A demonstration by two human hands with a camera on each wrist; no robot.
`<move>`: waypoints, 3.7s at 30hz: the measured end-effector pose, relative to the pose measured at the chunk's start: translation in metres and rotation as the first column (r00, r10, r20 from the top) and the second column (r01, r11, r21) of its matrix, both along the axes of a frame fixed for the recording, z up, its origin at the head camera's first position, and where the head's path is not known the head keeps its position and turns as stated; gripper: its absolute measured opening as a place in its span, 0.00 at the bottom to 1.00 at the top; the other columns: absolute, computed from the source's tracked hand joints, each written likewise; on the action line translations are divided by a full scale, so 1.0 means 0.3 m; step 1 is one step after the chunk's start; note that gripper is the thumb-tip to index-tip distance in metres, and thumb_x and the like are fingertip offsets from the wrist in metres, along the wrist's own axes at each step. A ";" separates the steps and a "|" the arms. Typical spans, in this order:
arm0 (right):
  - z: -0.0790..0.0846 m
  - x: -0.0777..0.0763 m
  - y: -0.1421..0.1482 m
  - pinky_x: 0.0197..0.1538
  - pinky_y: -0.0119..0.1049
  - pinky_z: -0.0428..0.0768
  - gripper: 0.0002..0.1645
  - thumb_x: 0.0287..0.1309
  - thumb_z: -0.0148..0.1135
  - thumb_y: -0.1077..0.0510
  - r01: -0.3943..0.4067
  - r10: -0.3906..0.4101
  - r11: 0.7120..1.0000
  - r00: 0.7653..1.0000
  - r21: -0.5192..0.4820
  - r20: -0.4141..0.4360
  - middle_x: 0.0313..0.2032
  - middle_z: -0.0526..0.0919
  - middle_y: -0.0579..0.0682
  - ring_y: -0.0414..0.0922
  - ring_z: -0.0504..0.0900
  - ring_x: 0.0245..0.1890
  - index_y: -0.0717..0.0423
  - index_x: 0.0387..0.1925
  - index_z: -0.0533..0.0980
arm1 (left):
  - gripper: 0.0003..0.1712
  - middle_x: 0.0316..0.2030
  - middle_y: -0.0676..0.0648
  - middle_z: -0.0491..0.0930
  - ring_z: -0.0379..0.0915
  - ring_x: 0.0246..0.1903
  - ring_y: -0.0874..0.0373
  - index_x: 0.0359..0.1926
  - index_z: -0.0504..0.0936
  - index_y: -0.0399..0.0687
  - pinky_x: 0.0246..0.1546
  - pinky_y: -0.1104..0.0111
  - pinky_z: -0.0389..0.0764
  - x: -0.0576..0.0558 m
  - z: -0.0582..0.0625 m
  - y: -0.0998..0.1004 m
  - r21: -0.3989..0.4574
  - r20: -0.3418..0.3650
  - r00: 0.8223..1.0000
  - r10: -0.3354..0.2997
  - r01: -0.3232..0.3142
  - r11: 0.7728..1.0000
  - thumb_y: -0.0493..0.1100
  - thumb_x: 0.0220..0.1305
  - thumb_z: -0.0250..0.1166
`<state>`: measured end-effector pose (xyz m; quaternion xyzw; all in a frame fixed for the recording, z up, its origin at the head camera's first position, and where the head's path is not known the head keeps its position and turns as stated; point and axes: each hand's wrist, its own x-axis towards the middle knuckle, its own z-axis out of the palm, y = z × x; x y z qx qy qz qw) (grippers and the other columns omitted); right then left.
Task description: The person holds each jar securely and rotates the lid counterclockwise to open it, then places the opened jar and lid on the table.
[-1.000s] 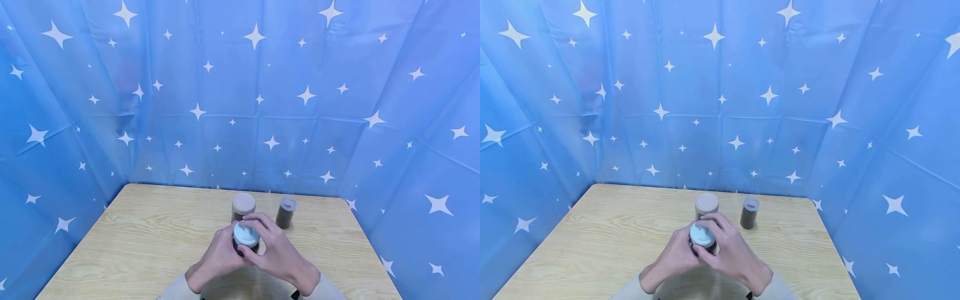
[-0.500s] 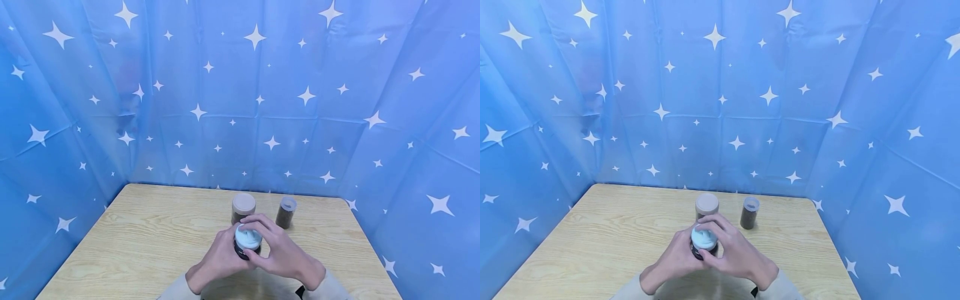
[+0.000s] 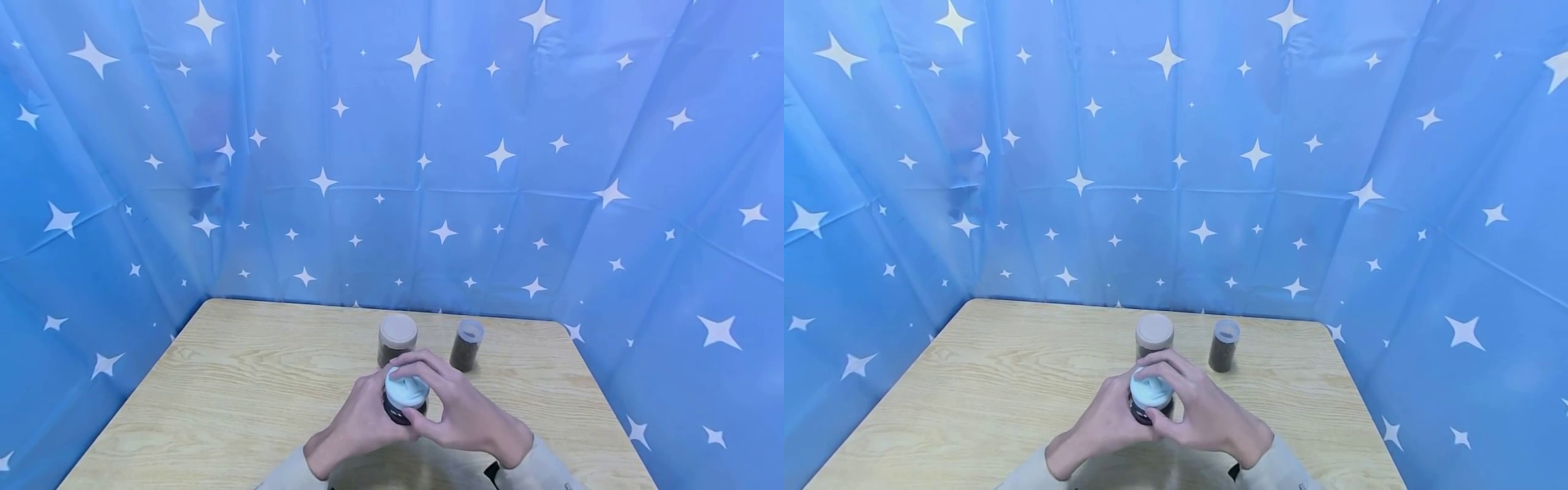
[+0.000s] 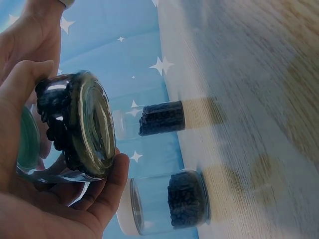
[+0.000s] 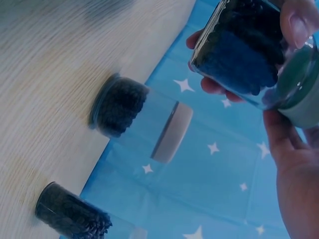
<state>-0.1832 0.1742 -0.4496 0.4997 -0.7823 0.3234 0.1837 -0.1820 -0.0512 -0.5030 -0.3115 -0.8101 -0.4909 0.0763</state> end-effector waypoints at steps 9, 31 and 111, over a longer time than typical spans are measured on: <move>0.003 0.008 0.002 0.74 0.36 0.85 0.31 0.71 0.75 0.61 -0.001 0.001 1.000 1.000 0.012 0.014 0.74 0.82 0.52 0.46 0.86 0.71 0.47 0.72 0.79 | 0.46 0.53 0.57 0.92 0.88 0.48 0.68 0.73 0.79 0.65 0.51 0.69 0.91 0.003 0.004 0.002 0.005 0.015 1.000 0.003 -0.003 1.000 0.47 0.55 0.89; -0.012 0.016 -0.012 0.81 0.25 0.75 0.42 0.75 0.81 0.45 0.169 -0.171 0.983 0.985 -0.071 -0.018 0.76 0.82 0.52 0.50 0.86 0.73 0.50 0.81 0.76 | 0.41 0.52 0.59 0.92 0.89 0.50 0.65 0.68 0.84 0.55 0.53 0.66 0.91 -0.006 0.012 -0.001 0.014 0.064 0.992 0.107 -0.108 0.994 0.50 0.54 0.90; 0.027 -0.020 0.042 0.71 0.39 0.88 0.35 0.64 0.79 0.64 -0.029 0.020 0.994 0.996 0.102 0.081 0.74 0.82 0.51 0.47 0.86 0.72 0.49 0.70 0.77 | 0.41 0.52 0.58 0.92 0.89 0.49 0.68 0.69 0.81 0.61 0.50 0.70 0.90 -0.002 -0.014 0.022 -0.004 0.041 0.999 0.005 -0.005 1.000 0.50 0.57 0.90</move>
